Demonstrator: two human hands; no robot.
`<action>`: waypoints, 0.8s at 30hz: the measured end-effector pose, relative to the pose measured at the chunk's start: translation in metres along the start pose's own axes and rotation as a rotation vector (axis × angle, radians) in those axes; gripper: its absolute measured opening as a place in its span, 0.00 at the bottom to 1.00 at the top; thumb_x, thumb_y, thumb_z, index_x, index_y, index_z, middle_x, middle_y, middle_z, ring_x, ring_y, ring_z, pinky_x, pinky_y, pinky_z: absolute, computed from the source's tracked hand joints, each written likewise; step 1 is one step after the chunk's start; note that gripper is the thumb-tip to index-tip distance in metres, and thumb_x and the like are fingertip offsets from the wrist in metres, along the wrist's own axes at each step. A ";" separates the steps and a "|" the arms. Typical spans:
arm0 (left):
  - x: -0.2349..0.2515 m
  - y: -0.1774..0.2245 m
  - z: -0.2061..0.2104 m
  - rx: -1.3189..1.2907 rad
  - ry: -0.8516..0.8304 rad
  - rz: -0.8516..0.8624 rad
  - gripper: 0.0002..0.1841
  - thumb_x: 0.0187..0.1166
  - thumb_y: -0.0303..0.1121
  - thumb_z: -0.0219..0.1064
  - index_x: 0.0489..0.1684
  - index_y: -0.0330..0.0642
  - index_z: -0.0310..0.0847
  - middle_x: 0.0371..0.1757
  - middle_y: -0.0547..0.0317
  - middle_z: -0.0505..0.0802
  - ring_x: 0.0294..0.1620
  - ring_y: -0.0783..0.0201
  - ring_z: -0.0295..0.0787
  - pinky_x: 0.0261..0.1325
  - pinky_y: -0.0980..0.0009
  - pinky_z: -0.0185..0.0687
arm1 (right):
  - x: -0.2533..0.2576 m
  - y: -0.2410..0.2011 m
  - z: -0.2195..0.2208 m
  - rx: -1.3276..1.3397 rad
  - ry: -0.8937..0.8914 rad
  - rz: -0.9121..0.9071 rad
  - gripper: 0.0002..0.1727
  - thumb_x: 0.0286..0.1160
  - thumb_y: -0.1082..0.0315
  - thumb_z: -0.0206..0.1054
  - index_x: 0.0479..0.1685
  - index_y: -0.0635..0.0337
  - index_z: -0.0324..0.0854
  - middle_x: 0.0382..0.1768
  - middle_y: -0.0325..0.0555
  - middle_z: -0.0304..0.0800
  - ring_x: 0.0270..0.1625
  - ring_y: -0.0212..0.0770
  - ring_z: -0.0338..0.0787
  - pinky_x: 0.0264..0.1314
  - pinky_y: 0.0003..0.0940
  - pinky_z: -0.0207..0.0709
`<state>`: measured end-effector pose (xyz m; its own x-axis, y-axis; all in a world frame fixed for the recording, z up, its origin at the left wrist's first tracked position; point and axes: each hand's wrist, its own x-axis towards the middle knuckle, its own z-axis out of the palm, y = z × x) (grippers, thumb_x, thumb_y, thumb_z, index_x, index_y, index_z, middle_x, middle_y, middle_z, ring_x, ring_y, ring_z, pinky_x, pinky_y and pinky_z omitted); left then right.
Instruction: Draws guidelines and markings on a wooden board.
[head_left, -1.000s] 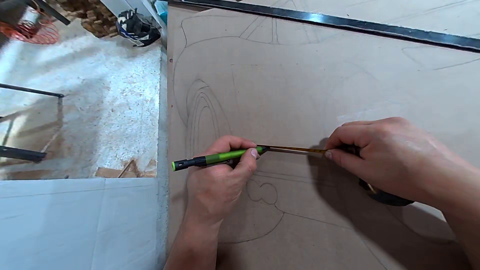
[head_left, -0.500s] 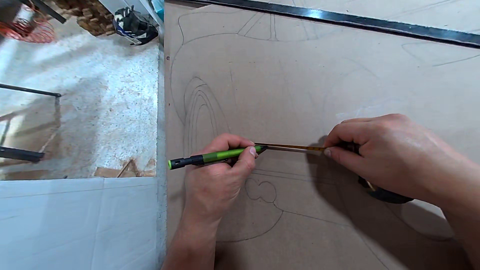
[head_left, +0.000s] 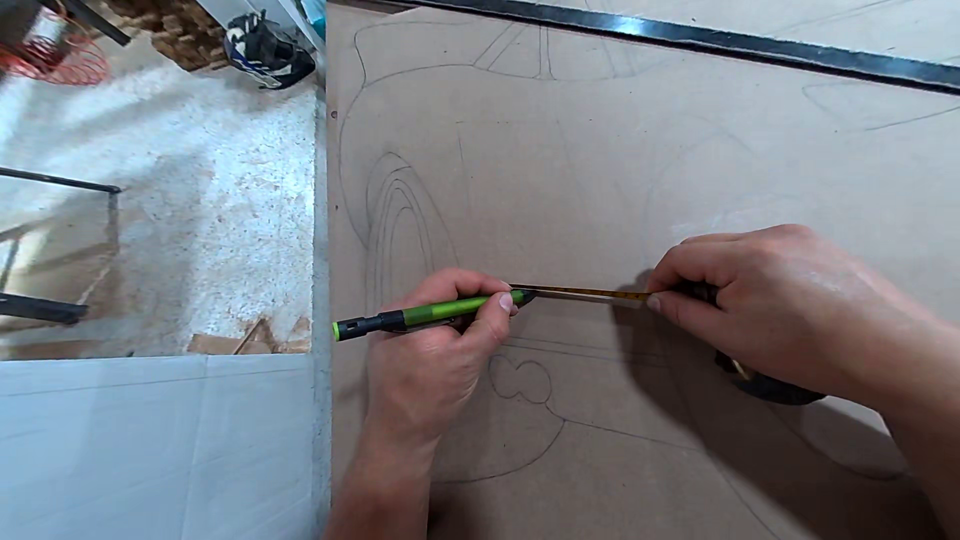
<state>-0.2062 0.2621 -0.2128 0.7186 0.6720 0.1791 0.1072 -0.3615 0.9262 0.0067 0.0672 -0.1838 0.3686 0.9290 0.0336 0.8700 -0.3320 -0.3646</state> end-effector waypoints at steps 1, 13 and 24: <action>0.000 0.000 0.000 -0.006 -0.009 0.002 0.05 0.74 0.30 0.75 0.42 0.46 0.92 0.33 0.59 0.96 0.28 0.63 0.94 0.31 0.70 0.93 | 0.000 0.000 0.000 0.002 -0.002 0.002 0.06 0.75 0.54 0.67 0.32 0.32 0.88 0.26 0.14 0.83 0.24 0.17 0.78 0.21 0.22 0.72; 0.000 0.001 0.001 -0.005 -0.042 -0.004 0.05 0.75 0.31 0.75 0.44 0.46 0.93 0.37 0.60 0.97 0.32 0.63 0.94 0.33 0.71 0.94 | 0.000 -0.001 -0.001 -0.002 -0.004 0.004 0.05 0.75 0.54 0.67 0.34 0.32 0.89 0.26 0.14 0.83 0.24 0.17 0.78 0.21 0.22 0.71; 0.001 -0.001 0.000 0.007 -0.061 0.011 0.05 0.75 0.32 0.75 0.44 0.47 0.92 0.36 0.61 0.96 0.30 0.64 0.94 0.32 0.71 0.93 | 0.000 0.000 -0.001 0.002 0.002 0.001 0.05 0.74 0.54 0.67 0.33 0.32 0.88 0.26 0.15 0.83 0.24 0.17 0.79 0.21 0.23 0.72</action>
<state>-0.2054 0.2628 -0.2135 0.7602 0.6276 0.1682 0.1040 -0.3731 0.9220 0.0067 0.0673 -0.1832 0.3703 0.9283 0.0346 0.8689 -0.3330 -0.3662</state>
